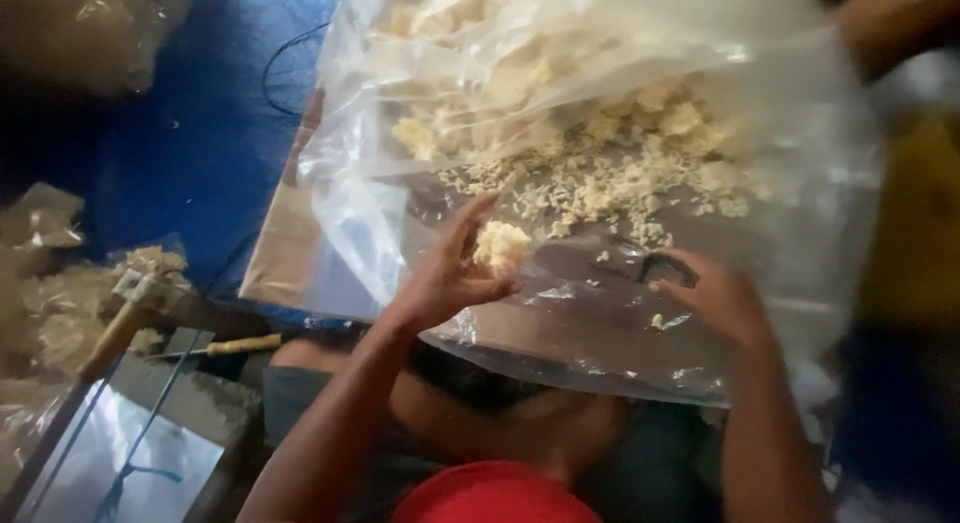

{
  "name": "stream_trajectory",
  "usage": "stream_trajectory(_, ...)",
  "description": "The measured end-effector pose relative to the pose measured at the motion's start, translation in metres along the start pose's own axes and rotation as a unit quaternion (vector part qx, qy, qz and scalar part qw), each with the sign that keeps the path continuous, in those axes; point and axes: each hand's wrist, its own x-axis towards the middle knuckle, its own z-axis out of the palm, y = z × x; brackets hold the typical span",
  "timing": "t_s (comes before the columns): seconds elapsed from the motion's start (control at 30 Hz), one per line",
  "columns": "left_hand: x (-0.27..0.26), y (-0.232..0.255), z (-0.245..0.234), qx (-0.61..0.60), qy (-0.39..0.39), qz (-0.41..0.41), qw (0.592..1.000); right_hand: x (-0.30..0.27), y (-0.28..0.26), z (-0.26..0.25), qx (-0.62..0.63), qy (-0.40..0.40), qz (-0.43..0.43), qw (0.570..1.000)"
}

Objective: The person is manually packaging snacks by scooping them into small plastic bags and sealing the bags with a heat sealer.

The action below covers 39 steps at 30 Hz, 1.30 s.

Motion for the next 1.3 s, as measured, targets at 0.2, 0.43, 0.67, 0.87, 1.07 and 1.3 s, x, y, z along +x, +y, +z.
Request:
stream_trajectory(0.2, -0.018, 0.001, 0.013, 0.026, -0.032, 0.012, 0.999, -0.017, -0.098, 0.009, 0.065, 0.083, -0.174, 0.979)
stream_trajectory(0.43, -0.06, 0.026, 0.023, 0.104, -0.002, -0.013, 0.995, -0.019, -0.184, 0.087, 0.55, 0.033, -0.234, 0.801)
stream_trajectory(0.67, -0.131, -0.018, 0.01, -0.078, 0.345, 0.071, 0.933, -0.048, -0.258, 0.093, 0.588, 0.051, -0.318, 0.742)
stream_trajectory(0.87, -0.149, 0.038, -0.001, -0.027, 0.413, 0.098, 0.905, -0.067, -0.292, 0.123, 0.547, 0.018, -0.295, 0.783)
stream_trajectory(1.07, -0.174, 0.062, -0.005, 0.037, 0.469, 0.159, 0.868, -0.099, -0.343, 0.121, 0.651, -0.061, -0.144, 0.743)
stream_trajectory(1.3, -0.217, 0.079, -0.019, -0.149, 0.486, 0.143, 0.849, -0.124, -0.364, 0.143, 0.643, -0.126, -0.185, 0.732)
